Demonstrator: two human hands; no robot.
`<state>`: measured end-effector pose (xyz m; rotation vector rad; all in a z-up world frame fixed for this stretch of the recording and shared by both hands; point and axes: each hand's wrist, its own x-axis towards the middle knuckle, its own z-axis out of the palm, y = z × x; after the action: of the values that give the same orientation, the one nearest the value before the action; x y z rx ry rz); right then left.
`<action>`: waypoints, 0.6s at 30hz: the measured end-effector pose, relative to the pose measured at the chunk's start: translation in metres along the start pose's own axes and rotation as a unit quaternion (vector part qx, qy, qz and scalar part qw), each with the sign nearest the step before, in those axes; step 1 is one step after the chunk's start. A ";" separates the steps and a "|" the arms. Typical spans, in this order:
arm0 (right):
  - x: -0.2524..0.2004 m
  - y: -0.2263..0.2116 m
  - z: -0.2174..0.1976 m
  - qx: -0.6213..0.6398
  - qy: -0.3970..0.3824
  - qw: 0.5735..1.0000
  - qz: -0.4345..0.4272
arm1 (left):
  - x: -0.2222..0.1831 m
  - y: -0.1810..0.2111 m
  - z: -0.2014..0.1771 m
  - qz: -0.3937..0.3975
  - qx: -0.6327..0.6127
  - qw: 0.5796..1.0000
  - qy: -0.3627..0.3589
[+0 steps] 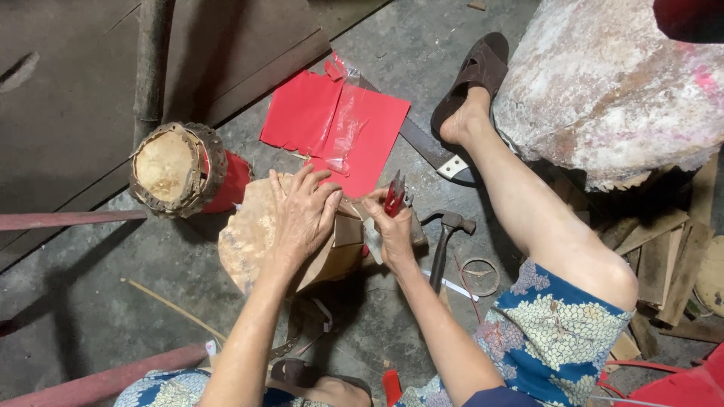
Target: Refining and sanding the body of a traditional drum using hand tools and sandpaper
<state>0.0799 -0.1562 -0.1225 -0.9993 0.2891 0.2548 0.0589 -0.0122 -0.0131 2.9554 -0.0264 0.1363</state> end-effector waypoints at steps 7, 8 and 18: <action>-0.030 0.031 -0.004 -0.114 -0.045 0.978 -0.167 | 0.000 -0.006 0.011 -0.005 0.014 1.000 0.004; -0.035 0.031 -0.001 -0.123 -0.054 0.973 -0.188 | 0.000 -0.006 0.012 -0.006 0.023 1.000 0.003; -0.079 0.014 0.009 -0.281 -0.068 0.892 -0.348 | 0.001 0.000 0.006 -0.007 0.016 1.000 0.020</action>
<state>0.0028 -0.1469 -0.1011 -1.5811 -0.3023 -0.2682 0.0604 -0.0134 -0.0188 2.9837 0.0029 0.1967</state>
